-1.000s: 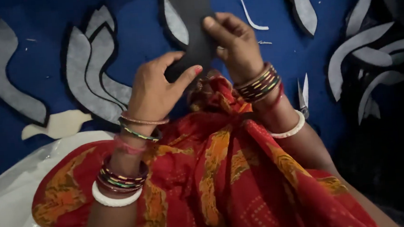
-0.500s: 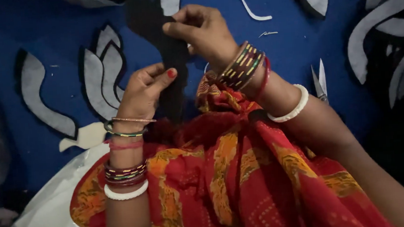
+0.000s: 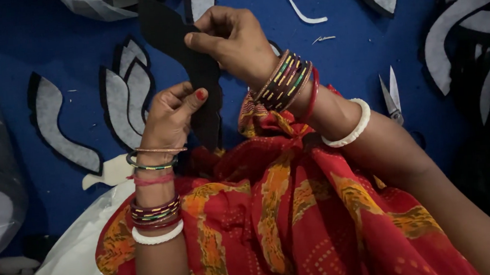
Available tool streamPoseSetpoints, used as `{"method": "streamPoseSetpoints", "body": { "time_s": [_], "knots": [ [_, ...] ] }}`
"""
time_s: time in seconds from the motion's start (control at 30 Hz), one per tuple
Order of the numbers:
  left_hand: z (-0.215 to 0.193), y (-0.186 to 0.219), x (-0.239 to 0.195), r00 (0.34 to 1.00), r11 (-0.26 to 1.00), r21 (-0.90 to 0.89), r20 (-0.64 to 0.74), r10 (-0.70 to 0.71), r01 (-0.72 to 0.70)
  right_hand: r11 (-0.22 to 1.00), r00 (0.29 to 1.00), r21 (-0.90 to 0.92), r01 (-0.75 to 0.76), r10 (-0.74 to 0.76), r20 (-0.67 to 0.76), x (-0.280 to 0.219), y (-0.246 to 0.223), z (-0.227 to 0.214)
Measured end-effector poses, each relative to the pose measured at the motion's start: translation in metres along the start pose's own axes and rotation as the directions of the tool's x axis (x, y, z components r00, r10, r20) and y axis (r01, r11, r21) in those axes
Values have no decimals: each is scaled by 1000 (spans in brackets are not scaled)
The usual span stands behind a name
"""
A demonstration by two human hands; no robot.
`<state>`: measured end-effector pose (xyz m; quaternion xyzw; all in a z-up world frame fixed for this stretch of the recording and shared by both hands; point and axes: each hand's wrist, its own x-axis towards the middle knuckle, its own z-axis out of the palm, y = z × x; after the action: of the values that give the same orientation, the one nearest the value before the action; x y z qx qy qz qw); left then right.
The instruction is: The person picks up curved white and black foam pieces from a blue surface and presses them together to form a single unit. They repeatedly handle the pieces, aligning the edges and flipping them over to check the fit.
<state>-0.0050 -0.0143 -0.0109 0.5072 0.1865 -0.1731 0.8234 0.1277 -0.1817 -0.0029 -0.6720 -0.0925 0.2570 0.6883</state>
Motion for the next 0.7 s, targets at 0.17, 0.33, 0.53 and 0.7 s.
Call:
{"method": "streamPoseSetpoints", "body": {
  "time_s": [0.17,0.33,0.53,0.7],
  "knots": [
    [-10,-8,2,1000,1000,27,-5,7,-6,1000,1000,23,5,-5,11,0,2,-1],
    [-1,2,-2,1000,1000,8,-27,12,-11,992,995,104,-69,62,74,1,1,-6],
    [5,16,-6,999,999,36,38,-27,25,972,977,160,-175,151,147,-3,-8,-11],
    [-8,6,-5,999,993,116,50,20,-26,929,958,273,-251,198,207,-8,-15,-13]
  ]
}}
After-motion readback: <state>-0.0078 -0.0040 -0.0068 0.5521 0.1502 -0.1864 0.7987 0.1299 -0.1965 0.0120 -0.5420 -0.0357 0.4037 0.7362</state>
